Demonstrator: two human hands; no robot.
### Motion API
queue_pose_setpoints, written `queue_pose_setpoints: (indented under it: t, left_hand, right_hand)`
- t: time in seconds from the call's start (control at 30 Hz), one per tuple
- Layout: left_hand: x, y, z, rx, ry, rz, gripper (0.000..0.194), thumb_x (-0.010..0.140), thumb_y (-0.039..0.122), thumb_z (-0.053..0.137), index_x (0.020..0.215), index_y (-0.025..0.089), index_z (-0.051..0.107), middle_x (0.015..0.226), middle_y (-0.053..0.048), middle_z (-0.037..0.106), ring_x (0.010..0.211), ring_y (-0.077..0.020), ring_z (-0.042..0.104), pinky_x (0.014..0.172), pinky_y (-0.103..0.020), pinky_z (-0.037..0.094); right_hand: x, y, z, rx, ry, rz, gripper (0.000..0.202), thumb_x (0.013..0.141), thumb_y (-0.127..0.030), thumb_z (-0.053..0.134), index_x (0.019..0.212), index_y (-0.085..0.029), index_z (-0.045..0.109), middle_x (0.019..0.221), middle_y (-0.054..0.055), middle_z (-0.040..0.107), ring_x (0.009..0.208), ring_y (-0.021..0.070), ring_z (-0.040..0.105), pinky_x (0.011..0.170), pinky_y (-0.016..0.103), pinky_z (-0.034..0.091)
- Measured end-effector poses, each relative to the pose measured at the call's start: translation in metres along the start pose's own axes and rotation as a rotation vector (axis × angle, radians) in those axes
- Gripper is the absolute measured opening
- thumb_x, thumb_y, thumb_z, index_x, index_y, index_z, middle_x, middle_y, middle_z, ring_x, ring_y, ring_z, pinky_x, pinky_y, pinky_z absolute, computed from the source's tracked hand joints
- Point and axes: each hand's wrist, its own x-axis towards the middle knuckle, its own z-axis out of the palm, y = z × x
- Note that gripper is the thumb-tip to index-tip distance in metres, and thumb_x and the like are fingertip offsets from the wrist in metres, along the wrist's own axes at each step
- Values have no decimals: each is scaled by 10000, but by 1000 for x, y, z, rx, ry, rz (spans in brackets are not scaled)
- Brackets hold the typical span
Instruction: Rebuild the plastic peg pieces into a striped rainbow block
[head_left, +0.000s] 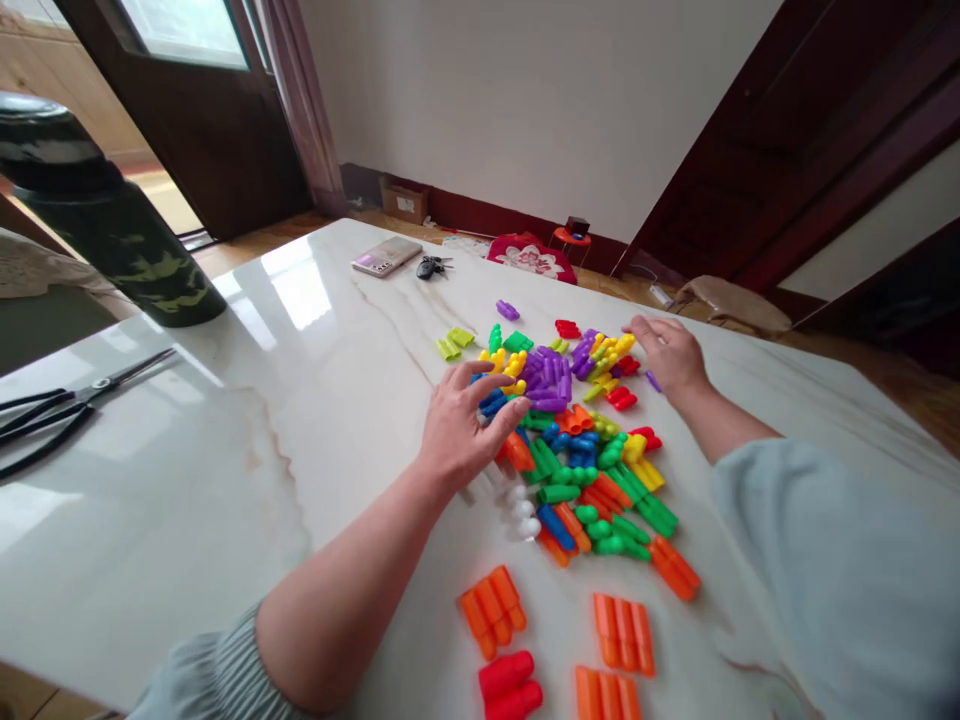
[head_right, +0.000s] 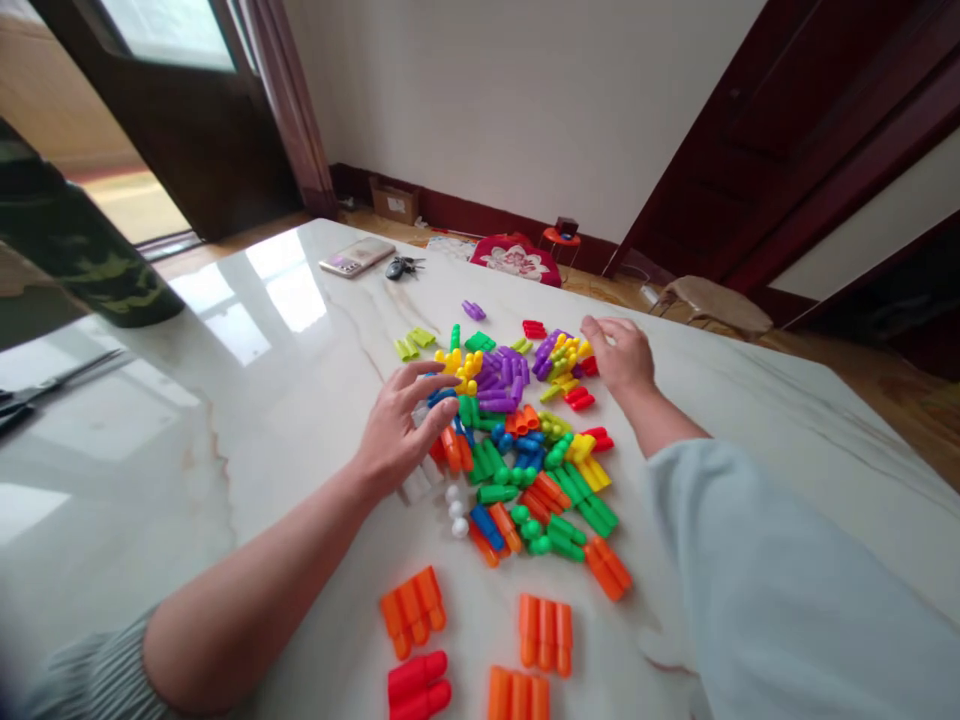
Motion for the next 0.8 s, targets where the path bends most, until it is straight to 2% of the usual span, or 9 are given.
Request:
queue_pose_setpoints:
  t: [0.13,0.23,0.3,0.37,0.47,0.57,0.67,0.73,0.8]
  left_hand:
    - [-1,-2,2,37,-22,-11,393,887,549,493,1109,283,678,1242,-49,577,1181,-251,525,1039,-414,419]
    - [0,-4,3,22,-30,-4,377,890,525,511,1100,263,683,1236,-58,581,1174,-238,533,1036,-394,426]
    - [0,-5,4,10,-28,3,354,900,494,516,1100,254,682,1229,-59,585,1169,-230,538,1031,-391,430]
    - [0,-6,5,3,-22,1,335,910,464,514,1095,242,684,1222,-63,588,1167,-229,538,1027,-400,431]
    - [1,-6,5,-13,-2,-16,334,924,445,497,1080,223,691,1210,-74,593,1162,-230,541,1025,-410,430]
    - [1,-7,6,-28,25,-22,338,934,444,477,1076,224,692,1201,-74,598,1158,-225,544,1026,-410,428]
    - [1,-7,6,-40,46,-28,342,945,440,456,1068,227,695,1183,-71,604,1159,-221,542,1026,-404,424]
    - [1,-7,6,-44,62,-42,348,957,429,433,1063,226,695,1169,-68,608,1146,-215,546,1019,-398,426]
    - [1,-7,5,-31,82,-52,352,967,416,413,1060,222,692,1164,-66,610,1132,-210,549,1011,-394,428]
  right_hand:
    - [28,35,21,181,-215,254,583,813,-714,454,1025,-227,693,1162,87,660,1159,276,561,1044,478,375]
    - [29,27,33,226,-438,162,573,707,-698,608,1027,-233,704,1185,67,651,1169,281,550,1059,450,360]
    - [24,14,34,154,-509,51,553,611,-653,713,950,-216,731,1154,67,653,1165,293,540,1069,431,344]
    - [16,0,32,109,-534,-19,518,571,-619,749,875,-201,741,1116,72,654,1138,289,546,1047,410,365]
    - [1,-21,23,147,-559,-55,459,602,-595,729,809,-186,728,1066,67,662,1029,246,586,944,365,440]
    - [-13,-38,11,235,-634,30,440,649,-587,701,795,-172,703,964,52,691,815,182,617,715,286,495]
    - [-13,-49,5,310,-692,150,451,722,-601,638,846,-169,679,881,61,714,670,150,615,517,220,433]
    - [-3,-52,12,302,-641,178,462,770,-606,585,860,-160,662,824,77,718,631,149,624,502,219,424]
    - [12,-52,29,223,-508,148,473,796,-608,549,856,-153,661,802,88,714,660,167,644,579,257,471]
